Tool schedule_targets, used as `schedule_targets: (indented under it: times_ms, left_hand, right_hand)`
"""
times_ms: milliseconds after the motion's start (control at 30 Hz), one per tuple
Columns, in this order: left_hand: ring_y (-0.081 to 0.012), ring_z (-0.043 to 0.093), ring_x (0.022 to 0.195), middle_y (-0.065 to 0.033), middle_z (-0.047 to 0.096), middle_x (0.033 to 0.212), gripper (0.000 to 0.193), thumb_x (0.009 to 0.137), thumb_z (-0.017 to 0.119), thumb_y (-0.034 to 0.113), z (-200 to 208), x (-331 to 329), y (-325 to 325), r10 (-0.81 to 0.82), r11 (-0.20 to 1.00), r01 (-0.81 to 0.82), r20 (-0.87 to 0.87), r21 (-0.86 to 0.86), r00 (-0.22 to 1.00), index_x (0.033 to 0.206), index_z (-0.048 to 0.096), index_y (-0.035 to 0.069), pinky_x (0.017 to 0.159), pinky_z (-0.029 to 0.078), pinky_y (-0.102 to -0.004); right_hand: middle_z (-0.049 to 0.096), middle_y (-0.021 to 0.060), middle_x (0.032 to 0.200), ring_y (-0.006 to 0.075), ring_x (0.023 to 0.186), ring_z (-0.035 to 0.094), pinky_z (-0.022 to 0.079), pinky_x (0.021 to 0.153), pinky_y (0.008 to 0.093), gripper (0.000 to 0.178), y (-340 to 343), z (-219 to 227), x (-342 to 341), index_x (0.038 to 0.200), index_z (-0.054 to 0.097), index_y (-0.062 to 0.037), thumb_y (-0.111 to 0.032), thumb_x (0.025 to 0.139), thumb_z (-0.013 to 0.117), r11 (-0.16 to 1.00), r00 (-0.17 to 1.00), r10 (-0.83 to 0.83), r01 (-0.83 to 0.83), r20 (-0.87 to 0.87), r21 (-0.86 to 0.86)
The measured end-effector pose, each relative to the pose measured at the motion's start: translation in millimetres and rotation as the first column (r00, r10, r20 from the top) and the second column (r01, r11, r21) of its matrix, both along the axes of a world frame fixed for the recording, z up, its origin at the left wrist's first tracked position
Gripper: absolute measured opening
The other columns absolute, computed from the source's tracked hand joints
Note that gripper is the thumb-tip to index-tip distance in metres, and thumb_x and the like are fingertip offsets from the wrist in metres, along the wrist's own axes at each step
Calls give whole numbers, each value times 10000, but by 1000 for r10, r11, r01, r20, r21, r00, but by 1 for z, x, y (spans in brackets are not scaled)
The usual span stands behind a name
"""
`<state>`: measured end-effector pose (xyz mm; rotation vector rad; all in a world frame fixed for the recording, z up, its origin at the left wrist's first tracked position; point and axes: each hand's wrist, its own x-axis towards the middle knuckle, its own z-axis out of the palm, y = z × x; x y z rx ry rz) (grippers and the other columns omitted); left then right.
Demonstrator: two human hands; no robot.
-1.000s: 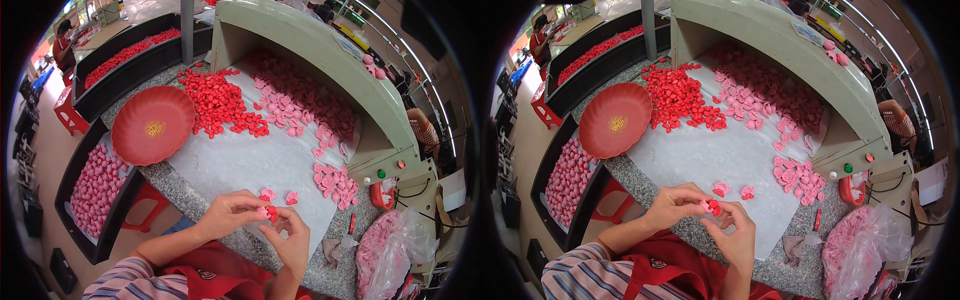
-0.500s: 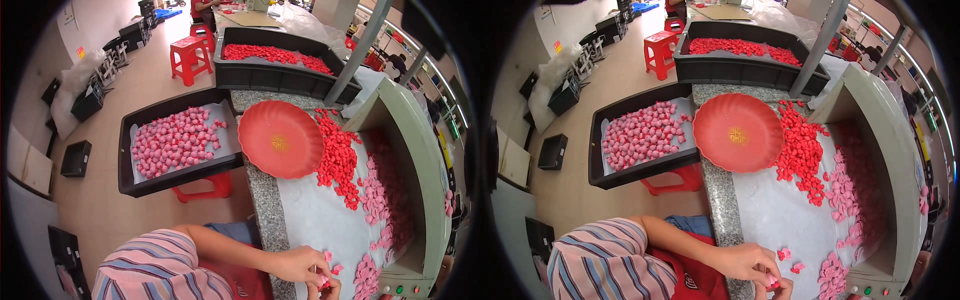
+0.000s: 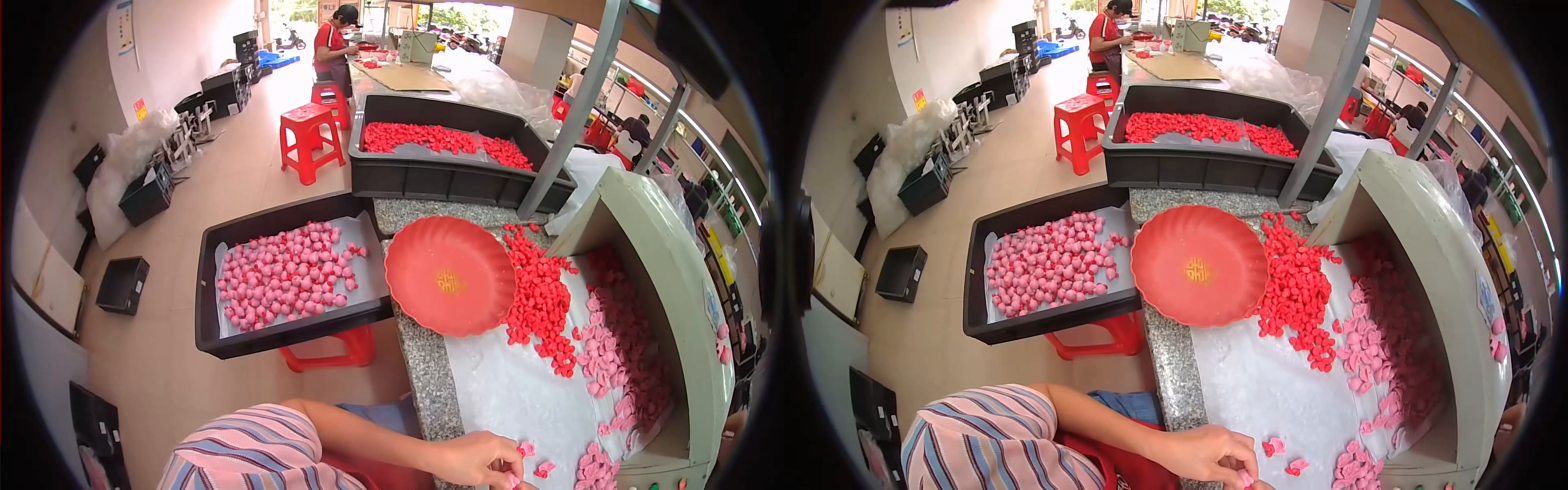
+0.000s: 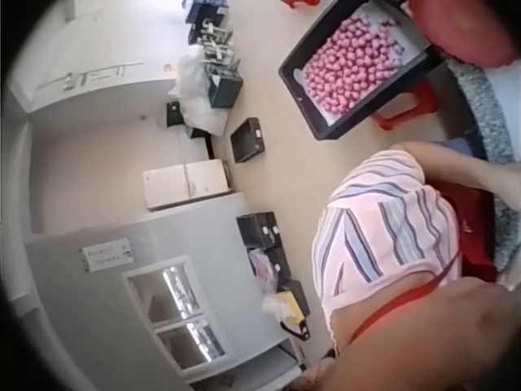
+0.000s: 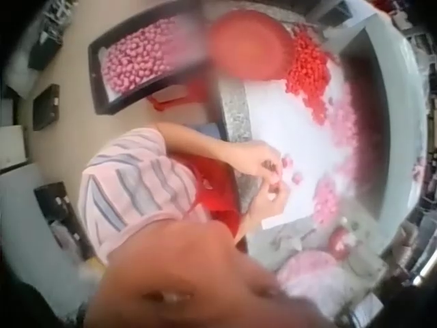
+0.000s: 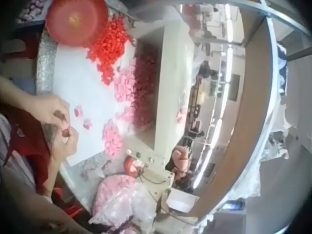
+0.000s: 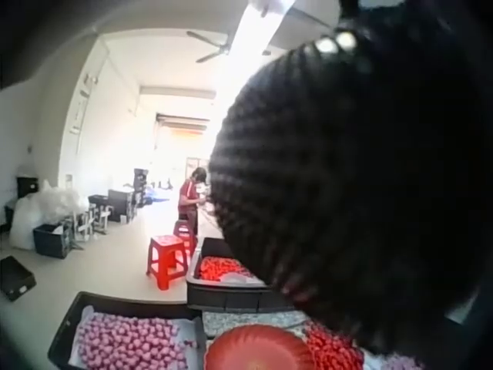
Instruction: Assembling and organizing small pink and red plastic components at a factory workbench.
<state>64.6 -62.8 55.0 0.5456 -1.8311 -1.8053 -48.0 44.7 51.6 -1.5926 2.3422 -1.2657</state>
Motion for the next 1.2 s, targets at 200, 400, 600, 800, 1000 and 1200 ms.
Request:
schedule_targets:
  times_ms: [200,400,600,800,1000,1200]
  left_hand:
    - [-145,591,831,-70,612,869,135,802,620,83,-41,-19,-14,-24,988,45,-140,145,990,914,637,10,735,473,-263]
    - [-204,623,835,-154,623,913,158,821,588,33,-46,-21,-28,-27,676,80,-85,733,996,958,587,-47,728,527,-319]
    - [-190,623,820,-134,627,885,122,829,578,20,-49,-28,-22,-23,744,80,-94,663,995,933,577,-42,723,527,-301]
    - [-169,595,862,-88,553,911,125,810,583,-30,-52,-31,-11,134,940,-75,-158,332,978,930,551,-42,746,508,-267]
    - [-166,586,878,-92,526,932,118,791,593,-61,-48,-32,-19,54,958,42,-320,283,946,905,568,-47,763,502,-265]
    - [-164,596,857,-89,529,937,173,759,625,-71,-33,-25,-24,39,849,23,-105,527,994,923,578,-41,742,510,-257]
  right_hand:
    - [502,58,706,128,582,447,373,538,233,226,-21,-27,-9,794,535,-9,1,657,715,979,996,83,-77,26,-187]
    - [517,53,709,138,617,482,416,581,261,260,-36,-13,-20,786,533,-17,-54,641,745,997,937,47,-62,346,34]
    - [562,60,721,176,645,552,464,577,291,246,-35,-18,-29,766,565,-33,-68,617,759,998,978,27,-38,205,49]
    - [531,49,679,129,598,504,427,531,245,215,-39,-35,-32,728,555,-21,-48,640,750,993,964,87,-62,252,-102]
    - [541,82,809,135,649,538,464,571,247,233,-40,-26,-29,819,561,-3,-3,658,730,989,988,91,-76,125,-123]
    - [554,64,855,132,732,579,503,628,235,280,-22,-11,-33,959,583,44,81,694,669,988,785,156,-134,600,-83]
